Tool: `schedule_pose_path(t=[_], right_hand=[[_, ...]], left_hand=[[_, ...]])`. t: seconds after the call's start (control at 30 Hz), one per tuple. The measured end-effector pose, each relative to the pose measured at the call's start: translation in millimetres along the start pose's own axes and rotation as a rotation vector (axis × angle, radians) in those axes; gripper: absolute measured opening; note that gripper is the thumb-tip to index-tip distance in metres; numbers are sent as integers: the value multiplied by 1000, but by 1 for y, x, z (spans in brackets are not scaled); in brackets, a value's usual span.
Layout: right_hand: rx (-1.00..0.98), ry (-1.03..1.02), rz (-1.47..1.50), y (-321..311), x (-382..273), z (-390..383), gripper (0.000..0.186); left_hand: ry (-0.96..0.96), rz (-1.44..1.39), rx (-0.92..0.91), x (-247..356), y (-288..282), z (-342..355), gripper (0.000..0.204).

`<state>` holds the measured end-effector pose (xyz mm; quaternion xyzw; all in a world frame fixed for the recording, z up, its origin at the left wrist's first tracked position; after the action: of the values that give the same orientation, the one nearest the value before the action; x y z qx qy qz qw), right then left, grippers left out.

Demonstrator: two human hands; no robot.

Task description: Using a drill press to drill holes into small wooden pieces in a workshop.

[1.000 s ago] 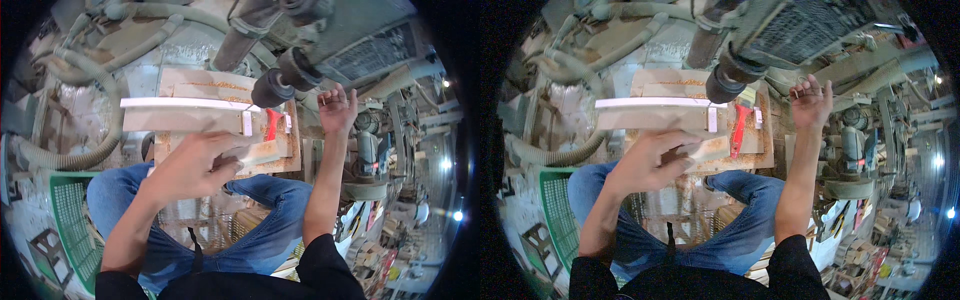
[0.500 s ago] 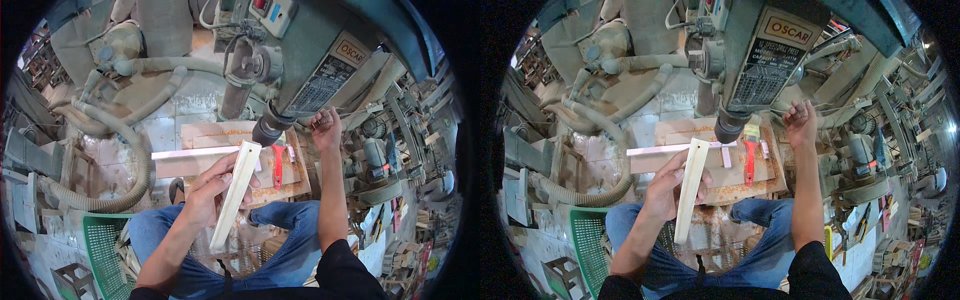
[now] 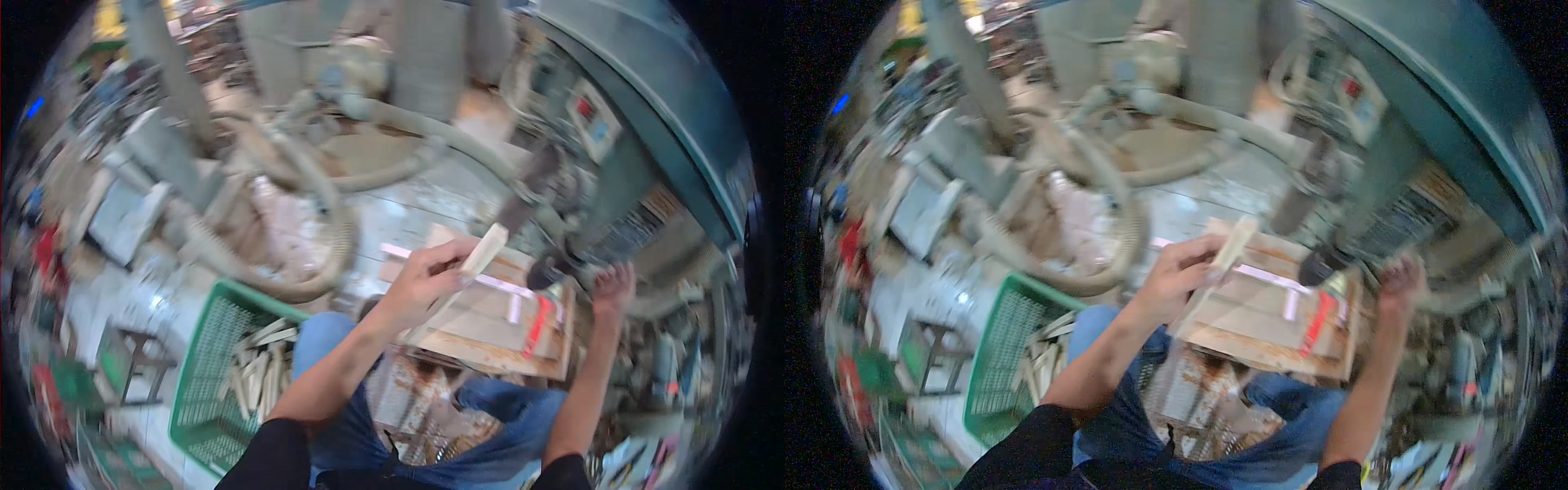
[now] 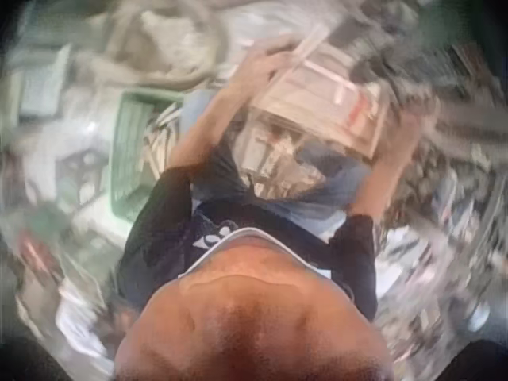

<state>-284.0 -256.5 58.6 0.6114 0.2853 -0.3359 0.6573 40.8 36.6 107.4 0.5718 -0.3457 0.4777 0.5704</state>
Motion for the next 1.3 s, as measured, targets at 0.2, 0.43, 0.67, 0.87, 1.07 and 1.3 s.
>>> schedule_pose_path(t=[0.2, 0.43, 0.67, 0.87, 1.07, 1.3], right_hand=[[-40, 10, -47, -37, 12, 22, 30], [-19, 11, -14, -55, 13, 34, 26], [0, 20, 49, -63, 16, 43, 25], [-11, 44, 70, -69, 22, 54, 24], [-254, -105, 282, -91, -27, 63, 18], [-34, -466, -323, -164, -113, -77, 24]], left_hand=[[301, 191, 581, 68, -74, -68, 38], [-110, 928, 1007, 1, -157, -208, 24], [-719, 1376, 1055, -94, -186, -339, 27], [-716, 1396, 1045, -111, -170, -336, 42], [-240, 857, 926, -47, -118, -263, 38], [-63, 1131, 677, -30, -90, -158, 35]])
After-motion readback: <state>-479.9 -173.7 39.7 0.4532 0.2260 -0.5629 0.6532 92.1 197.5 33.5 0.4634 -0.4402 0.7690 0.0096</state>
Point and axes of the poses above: each hand's wrist, its own z-axis towards the middle knuckle, its own y-axis out of the palm, x = y × z, the point moved 3 cm from there along z, towards the middle knuckle, and after that the axes turned 12 degrees about -y, right-handed, at the moved point
